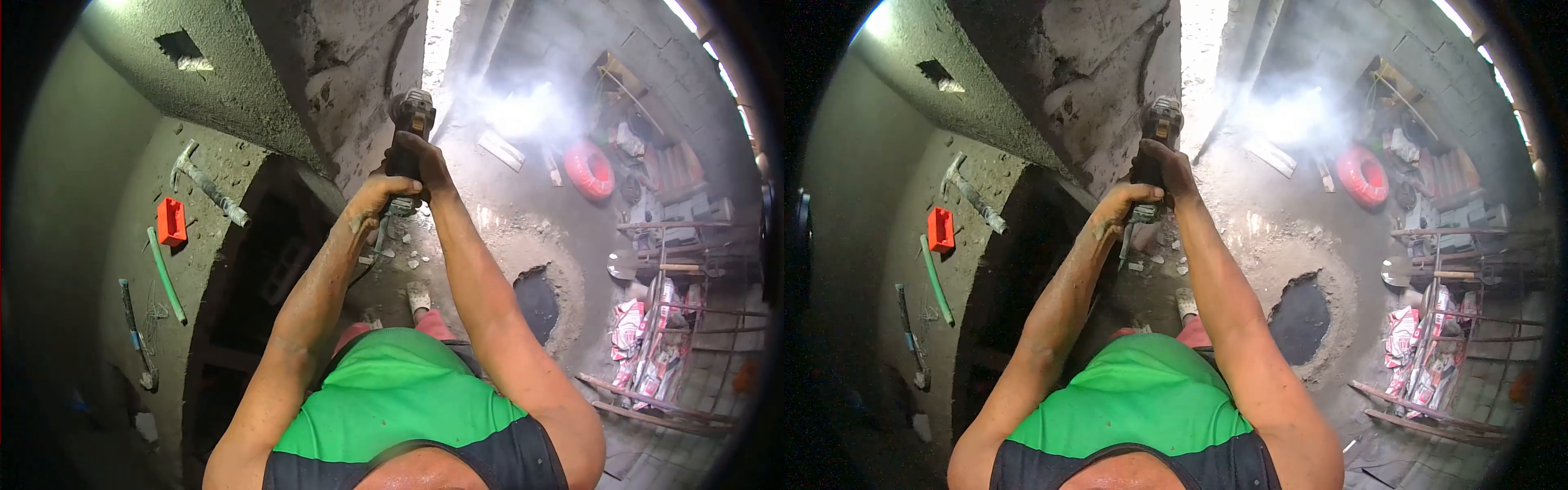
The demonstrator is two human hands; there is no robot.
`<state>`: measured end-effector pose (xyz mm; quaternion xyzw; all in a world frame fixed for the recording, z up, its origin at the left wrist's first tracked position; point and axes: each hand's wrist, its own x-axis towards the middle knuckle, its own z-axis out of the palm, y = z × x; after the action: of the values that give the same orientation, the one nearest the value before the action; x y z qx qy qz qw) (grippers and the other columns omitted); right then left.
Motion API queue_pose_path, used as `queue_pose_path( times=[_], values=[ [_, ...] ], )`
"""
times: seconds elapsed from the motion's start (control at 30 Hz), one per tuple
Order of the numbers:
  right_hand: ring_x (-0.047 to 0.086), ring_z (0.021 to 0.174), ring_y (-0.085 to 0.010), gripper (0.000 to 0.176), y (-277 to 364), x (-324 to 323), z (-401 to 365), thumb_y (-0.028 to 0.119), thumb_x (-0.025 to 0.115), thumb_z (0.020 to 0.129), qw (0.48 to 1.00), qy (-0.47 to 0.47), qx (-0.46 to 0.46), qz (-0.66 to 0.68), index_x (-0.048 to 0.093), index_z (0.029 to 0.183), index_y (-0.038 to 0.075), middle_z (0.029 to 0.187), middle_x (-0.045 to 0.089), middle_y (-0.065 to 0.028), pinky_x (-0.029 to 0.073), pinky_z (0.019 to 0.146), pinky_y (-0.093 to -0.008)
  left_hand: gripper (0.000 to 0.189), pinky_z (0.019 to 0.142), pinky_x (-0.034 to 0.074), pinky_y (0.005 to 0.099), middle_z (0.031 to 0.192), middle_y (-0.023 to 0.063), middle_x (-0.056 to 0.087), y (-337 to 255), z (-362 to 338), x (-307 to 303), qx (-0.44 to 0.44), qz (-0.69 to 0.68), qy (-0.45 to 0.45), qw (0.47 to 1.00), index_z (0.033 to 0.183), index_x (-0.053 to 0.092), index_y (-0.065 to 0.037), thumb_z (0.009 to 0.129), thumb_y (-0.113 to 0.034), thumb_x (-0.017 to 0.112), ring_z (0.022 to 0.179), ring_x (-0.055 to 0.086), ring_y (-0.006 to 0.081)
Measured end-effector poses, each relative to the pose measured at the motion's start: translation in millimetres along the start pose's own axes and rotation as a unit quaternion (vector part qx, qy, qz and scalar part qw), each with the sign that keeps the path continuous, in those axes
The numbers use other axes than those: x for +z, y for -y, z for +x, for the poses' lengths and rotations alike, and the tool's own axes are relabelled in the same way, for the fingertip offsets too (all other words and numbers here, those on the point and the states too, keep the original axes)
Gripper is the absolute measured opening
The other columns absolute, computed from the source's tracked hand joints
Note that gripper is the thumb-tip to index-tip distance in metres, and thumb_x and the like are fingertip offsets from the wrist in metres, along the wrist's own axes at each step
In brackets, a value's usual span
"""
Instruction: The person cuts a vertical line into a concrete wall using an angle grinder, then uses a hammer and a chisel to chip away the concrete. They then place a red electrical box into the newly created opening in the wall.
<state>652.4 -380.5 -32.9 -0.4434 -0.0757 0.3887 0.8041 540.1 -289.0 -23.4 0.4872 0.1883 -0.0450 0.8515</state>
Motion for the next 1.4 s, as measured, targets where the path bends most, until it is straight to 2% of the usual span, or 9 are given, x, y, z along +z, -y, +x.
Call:
queue_pose_path(
  times=[0.17,0.23,0.43,0.63,0.83,0.97,1.23,1.33,1.4],
  values=[
    [0.067,0.070,-0.0222,0.032,10.7,4.1,9.4,0.029,0.069,0.089,0.999,0.037,0.011,-0.016,0.062,0.100,-0.001,0.084,0.067,-0.0128,0.057,0.064,-0.0333,0.034,0.074,0.053,0.0302,0.086,0.0101,0.070,-9.3,-2.3,11.7,0.030,-0.020,-0.049,0.998,0.099,0.068,0.003,0.070,-0.013,0.079,0.077,0.067,0.0197],
    [0.067,0.069,-0.0219,0.032,13.6,8.0,11.2,0.029,0.068,0.090,0.999,0.049,0.012,-0.019,0.062,0.100,-0.001,0.084,0.068,-0.0126,0.057,0.064,-0.0332,0.038,0.075,0.056,0.0318,0.088,0.0110,0.070,-9.9,1.3,7.8,0.056,-0.002,-0.053,0.997,0.105,0.066,0.004,0.073,-0.013,0.076,0.076,0.069,0.0209],
    [0.067,0.069,-0.0225,0.032,13.5,14.7,23.0,0.028,0.067,0.090,0.997,0.065,0.017,-0.027,0.062,0.101,-0.001,0.084,0.068,-0.0125,0.057,0.064,-0.0334,0.038,0.068,0.058,0.0334,0.086,0.0120,0.069,-15.7,2.2,-2.1,0.043,-0.009,-0.037,0.998,0.104,0.065,0.004,0.073,-0.015,0.078,0.072,0.069,0.0218],
    [0.067,0.067,-0.0231,0.032,12.4,22.3,29.4,0.028,0.067,0.090,0.998,0.041,0.022,-0.039,0.062,0.102,-0.001,0.083,0.067,-0.0125,0.056,0.063,-0.0339,0.038,0.068,0.058,0.0328,0.085,0.0137,0.069,-23.1,-3.1,0.4,0.073,-0.027,-0.048,0.996,0.102,0.066,0.005,0.074,-0.018,0.078,0.071,0.070,0.0232],
    [0.066,0.067,-0.0238,0.032,7.3,24.9,35.0,0.029,0.067,0.090,0.998,0.041,0.035,-0.025,0.062,0.103,0.000,0.083,0.067,-0.0123,0.056,0.063,-0.0353,0.035,0.068,0.059,0.0340,0.087,0.0163,0.070,-21.4,-0.9,-10.4,0.054,-0.025,-0.058,0.997,0.097,0.068,0.006,0.074,-0.018,0.078,0.071,0.071,0.0242],
    [0.066,0.068,-0.0243,0.032,4.6,27.5,36.8,0.030,0.068,0.090,0.998,0.047,0.034,-0.017,0.062,0.103,0.001,0.083,0.067,-0.0123,0.056,0.063,-0.0359,0.034,0.068,0.059,0.0344,0.087,0.0163,0.070,-24.5,-4.0,-10.9,0.054,-0.026,-0.076,0.995,0.097,0.069,0.006,0.074,-0.017,0.078,0.071,0.071,0.0241],
    [0.066,0.069,-0.0241,0.032,7.2,34.8,39.3,0.030,0.069,0.089,0.998,0.046,0.035,-0.033,0.062,0.101,0.002,0.083,0.066,-0.0121,0.057,0.063,-0.0358,0.029,0.064,0.059,0.0312,0.083,0.0119,0.071,-23.9,1.9,-22.4,0.042,-0.054,-0.041,0.997,0.095,0.069,0.004,0.074,-0.014,0.078,0.068,0.069,0.0194],
    [0.066,0.069,-0.0240,0.031,6.6,36.1,40.9,0.030,0.070,0.089,0.998,0.053,0.035,-0.028,0.062,0.101,0.002,0.083,0.066,-0.0118,0.057,0.063,-0.0358,0.026,0.062,0.058,0.0302,0.081,0.0114,0.070,-26.6,-1.0,-20.7,0.046,-0.044,-0.055,0.996,0.093,0.069,0.003,0.074,-0.013,0.078,0.067,0.068,0.0183],
    [0.066,0.067,-0.0242,0.031,4.9,37.6,40.8,0.026,0.073,0.085,0.998,0.043,0.038,-0.009,0.064,0.099,0.000,0.081,0.066,-0.0118,0.056,0.063,-0.0361,0.025,0.061,0.058,0.0300,0.081,0.0111,0.070,-26.7,-1.2,-21.5,0.047,-0.057,-0.053,0.996,0.093,0.068,0.003,0.075,-0.012,0.078,0.066,0.068,0.0182]
  ],
)
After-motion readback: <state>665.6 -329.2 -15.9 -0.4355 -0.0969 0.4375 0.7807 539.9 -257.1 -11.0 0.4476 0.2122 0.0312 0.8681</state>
